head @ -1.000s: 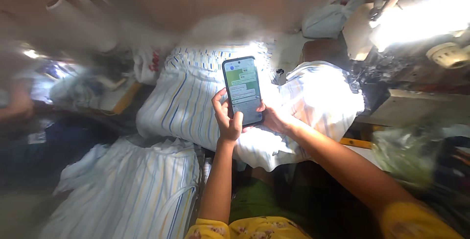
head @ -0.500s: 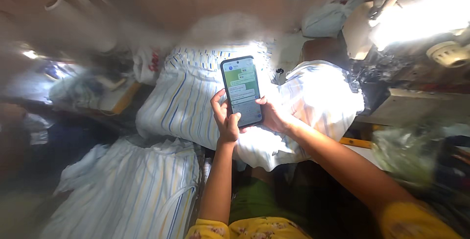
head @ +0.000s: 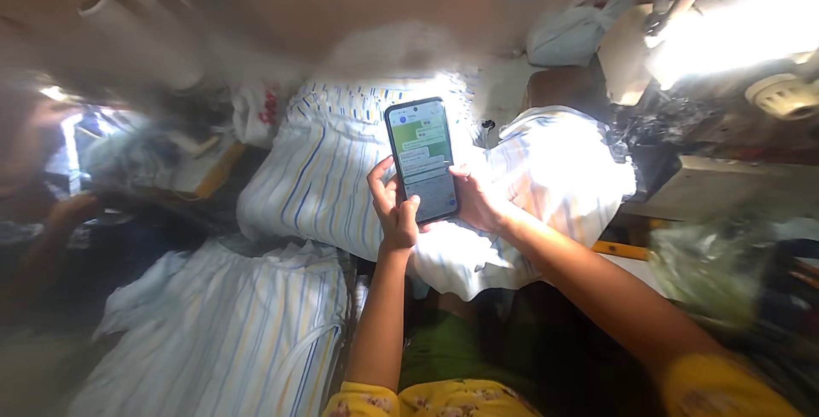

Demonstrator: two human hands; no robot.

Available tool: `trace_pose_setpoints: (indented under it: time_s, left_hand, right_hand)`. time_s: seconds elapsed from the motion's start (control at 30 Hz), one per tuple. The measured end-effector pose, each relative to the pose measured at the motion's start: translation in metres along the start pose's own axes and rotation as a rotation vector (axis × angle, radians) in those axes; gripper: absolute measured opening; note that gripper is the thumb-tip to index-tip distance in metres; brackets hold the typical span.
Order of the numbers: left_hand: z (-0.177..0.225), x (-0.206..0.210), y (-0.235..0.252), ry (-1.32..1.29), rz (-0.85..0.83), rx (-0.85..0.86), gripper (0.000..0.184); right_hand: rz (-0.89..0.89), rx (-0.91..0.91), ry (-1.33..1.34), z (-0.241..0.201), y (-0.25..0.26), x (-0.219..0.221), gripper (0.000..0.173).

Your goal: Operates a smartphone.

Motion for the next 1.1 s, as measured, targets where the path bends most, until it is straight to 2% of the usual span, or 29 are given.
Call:
trace_pose_setpoints:
  time_s: [0.13, 0.27, 0.43, 0.5, 0.6, 0.7, 0.87, 0.97, 1.1]
  left_hand:
    - [0.002, -0.002, -0.001, 0.008, 0.023, 0.035, 0.046]
    - [0.001, -0.004, -0.002, -0.036, 0.052, -0.021, 0.045]
    - [-0.003, -0.004, -0.001, -0.122, 0.053, -0.04, 0.051]
    - [-0.005, -0.004, 0.0, -0.126, 0.05, -0.04, 0.055]
    - [-0.007, -0.005, 0.0, -0.145, 0.049, -0.037, 0.055]
    - [-0.007, -0.005, -0.001, -0.136, 0.067, -0.082, 0.047]
    - [0.002, -0.004, 0.0, -0.011, 0.063, 0.0, 0.056]
    - [0.004, -0.004, 0.001, 0.062, 0.074, 0.008, 0.053]
    - [0.0, -0.004, -0.001, -0.027, 0.084, -0.083, 0.055]
  right_hand:
    - [-0.18, 0.012, 0.034, -0.001, -0.001, 0.005, 0.058]
    - [-0.273, 0.022, 0.057, -0.001, -0.002, 0.006, 0.045]
    - [-0.212, 0.024, -0.02, 0.0, -0.003, 0.005, 0.031]
    - [-0.095, 0.018, -0.056, -0.003, -0.006, 0.007, 0.037]
    - [-0.039, 0.0, -0.105, -0.004, -0.007, 0.006, 0.042]
    - [-0.024, -0.001, -0.149, -0.004, -0.008, 0.006, 0.045]
    - [-0.043, 0.009, -0.129, -0.003, -0.009, 0.005, 0.049]
    - [-0.059, 0.002, -0.153, -0.004, -0.008, 0.007, 0.046]
    - [-0.047, -0.012, -0.161, -0.005, -0.008, 0.008, 0.043]
Point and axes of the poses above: each hand's wrist, its own y-axis towards the middle knuckle, its own x-axis out of the palm, z = x × y, the point moved 9 cm from there along y, towards the middle knuckle, and after that the axes turned 5 degrees about y, right-handed, at the moved point
